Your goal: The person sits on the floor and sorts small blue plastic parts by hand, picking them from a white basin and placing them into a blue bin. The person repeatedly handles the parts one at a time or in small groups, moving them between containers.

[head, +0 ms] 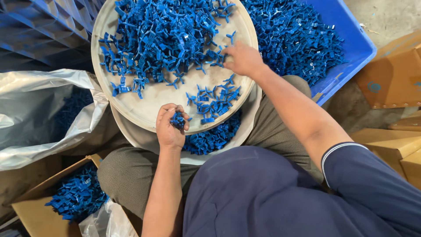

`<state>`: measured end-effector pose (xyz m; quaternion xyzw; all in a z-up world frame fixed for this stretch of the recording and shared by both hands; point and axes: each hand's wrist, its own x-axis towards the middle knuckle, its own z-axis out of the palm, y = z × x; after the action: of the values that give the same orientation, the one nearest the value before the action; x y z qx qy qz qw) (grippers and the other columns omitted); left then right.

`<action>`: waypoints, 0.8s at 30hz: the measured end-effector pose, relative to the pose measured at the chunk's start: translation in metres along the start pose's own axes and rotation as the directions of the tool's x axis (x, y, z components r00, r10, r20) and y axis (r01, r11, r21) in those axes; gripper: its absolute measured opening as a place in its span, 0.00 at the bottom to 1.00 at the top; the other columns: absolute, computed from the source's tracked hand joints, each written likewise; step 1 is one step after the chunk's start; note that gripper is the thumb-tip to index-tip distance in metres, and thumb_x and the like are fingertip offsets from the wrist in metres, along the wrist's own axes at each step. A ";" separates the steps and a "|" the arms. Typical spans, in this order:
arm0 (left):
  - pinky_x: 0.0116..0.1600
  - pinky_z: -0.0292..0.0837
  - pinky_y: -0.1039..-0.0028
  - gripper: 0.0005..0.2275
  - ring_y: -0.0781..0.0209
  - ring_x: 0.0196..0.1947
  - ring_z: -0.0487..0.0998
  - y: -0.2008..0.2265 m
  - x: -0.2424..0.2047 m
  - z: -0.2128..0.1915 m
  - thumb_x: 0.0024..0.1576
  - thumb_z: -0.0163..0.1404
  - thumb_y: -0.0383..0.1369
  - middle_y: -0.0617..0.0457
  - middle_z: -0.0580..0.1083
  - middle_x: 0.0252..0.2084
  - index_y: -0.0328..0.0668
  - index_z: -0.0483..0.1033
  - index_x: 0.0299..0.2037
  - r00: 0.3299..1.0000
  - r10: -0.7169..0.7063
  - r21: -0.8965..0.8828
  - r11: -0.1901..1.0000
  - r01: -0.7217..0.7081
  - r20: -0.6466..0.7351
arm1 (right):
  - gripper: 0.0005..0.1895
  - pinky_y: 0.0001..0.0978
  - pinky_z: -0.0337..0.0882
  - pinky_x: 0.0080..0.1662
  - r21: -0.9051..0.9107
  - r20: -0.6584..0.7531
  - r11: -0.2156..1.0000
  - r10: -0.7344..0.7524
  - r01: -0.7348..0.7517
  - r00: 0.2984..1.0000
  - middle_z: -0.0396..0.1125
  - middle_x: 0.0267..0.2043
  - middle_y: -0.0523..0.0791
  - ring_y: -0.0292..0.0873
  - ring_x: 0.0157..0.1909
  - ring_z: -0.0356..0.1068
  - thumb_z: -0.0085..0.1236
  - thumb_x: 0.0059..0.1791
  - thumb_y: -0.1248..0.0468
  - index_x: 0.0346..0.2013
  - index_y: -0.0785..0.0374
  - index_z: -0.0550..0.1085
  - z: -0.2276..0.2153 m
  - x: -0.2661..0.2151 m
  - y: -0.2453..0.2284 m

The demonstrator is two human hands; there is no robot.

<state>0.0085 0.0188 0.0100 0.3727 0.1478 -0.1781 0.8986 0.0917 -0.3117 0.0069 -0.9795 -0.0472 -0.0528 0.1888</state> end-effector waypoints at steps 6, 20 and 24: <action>0.27 0.69 0.71 0.05 0.57 0.32 0.76 -0.008 0.001 -0.011 0.59 0.53 0.27 0.49 0.74 0.37 0.40 0.68 0.35 0.998 0.001 0.071 0.997 -0.006 0.068 | 0.09 0.43 0.73 0.45 0.070 0.031 0.994 0.085 -0.087 0.996 0.74 0.41 0.48 0.51 0.44 0.74 0.62 0.49 0.60 0.44 0.55 0.78 0.002 -0.031 -0.006; 0.17 0.55 0.79 0.13 0.70 0.16 0.68 -0.016 -0.011 0.006 0.65 0.51 0.39 0.57 0.70 0.24 0.41 0.74 0.31 0.942 -0.308 0.397 0.887 0.235 0.131 | 0.11 0.38 0.70 0.42 0.505 0.163 0.799 -0.461 0.328 0.872 0.68 0.39 0.46 0.50 0.40 0.71 0.66 0.44 0.71 0.40 0.61 0.78 -0.027 -0.095 -0.145; 0.14 0.54 0.79 0.10 0.70 0.12 0.67 -0.019 -0.009 0.007 0.62 0.47 0.35 0.57 0.70 0.20 0.42 0.74 0.29 0.954 -0.278 0.396 0.893 0.214 0.112 | 0.08 0.37 0.71 0.46 0.709 0.177 0.675 -0.451 0.204 0.875 0.67 0.42 0.46 0.48 0.44 0.70 0.63 0.49 0.71 0.43 0.63 0.76 -0.016 -0.098 -0.135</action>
<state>-0.0071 0.0030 0.0064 0.5014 0.0815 -0.3463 0.7887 -0.0218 -0.1996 0.0594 -0.8130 -0.2722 0.1029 0.5044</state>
